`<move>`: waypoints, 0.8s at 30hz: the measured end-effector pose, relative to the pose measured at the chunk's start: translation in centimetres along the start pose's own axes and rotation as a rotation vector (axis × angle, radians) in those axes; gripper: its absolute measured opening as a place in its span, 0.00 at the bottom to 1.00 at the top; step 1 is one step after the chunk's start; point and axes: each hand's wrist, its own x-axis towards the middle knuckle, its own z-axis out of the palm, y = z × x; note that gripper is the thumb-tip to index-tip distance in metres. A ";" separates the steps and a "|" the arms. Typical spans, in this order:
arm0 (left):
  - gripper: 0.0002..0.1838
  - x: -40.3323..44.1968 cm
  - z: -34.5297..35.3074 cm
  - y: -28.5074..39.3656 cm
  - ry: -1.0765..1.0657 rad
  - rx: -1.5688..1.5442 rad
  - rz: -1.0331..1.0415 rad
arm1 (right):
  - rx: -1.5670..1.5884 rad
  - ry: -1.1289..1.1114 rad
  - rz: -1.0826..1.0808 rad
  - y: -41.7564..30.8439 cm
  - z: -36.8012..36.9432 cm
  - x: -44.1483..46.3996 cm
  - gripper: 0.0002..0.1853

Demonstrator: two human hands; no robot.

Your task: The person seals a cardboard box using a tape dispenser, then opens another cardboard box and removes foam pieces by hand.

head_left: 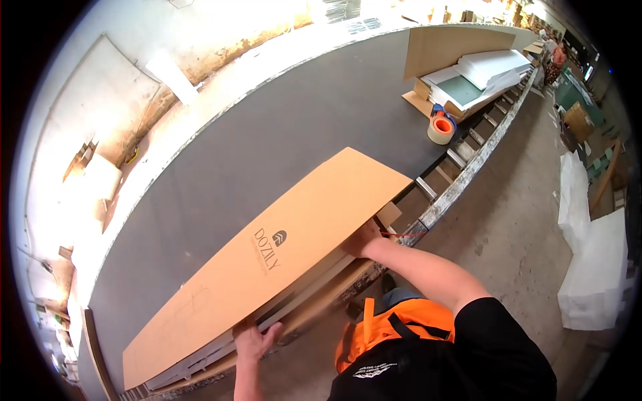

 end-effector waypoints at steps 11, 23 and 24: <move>0.64 -2.0 1.4 -1.6 -0.074 0.240 0.176 | 0.120 -0.244 -0.014 -0.5 1.2 -0.3 0.21; 0.33 -1.8 1.2 -4.3 0.146 0.165 0.291 | 0.570 -0.272 -0.084 -9.6 4.9 -3.1 0.12; 0.34 -1.9 0.9 -4.4 0.147 0.203 0.335 | 0.532 -0.189 -0.141 -9.3 5.4 -3.1 0.15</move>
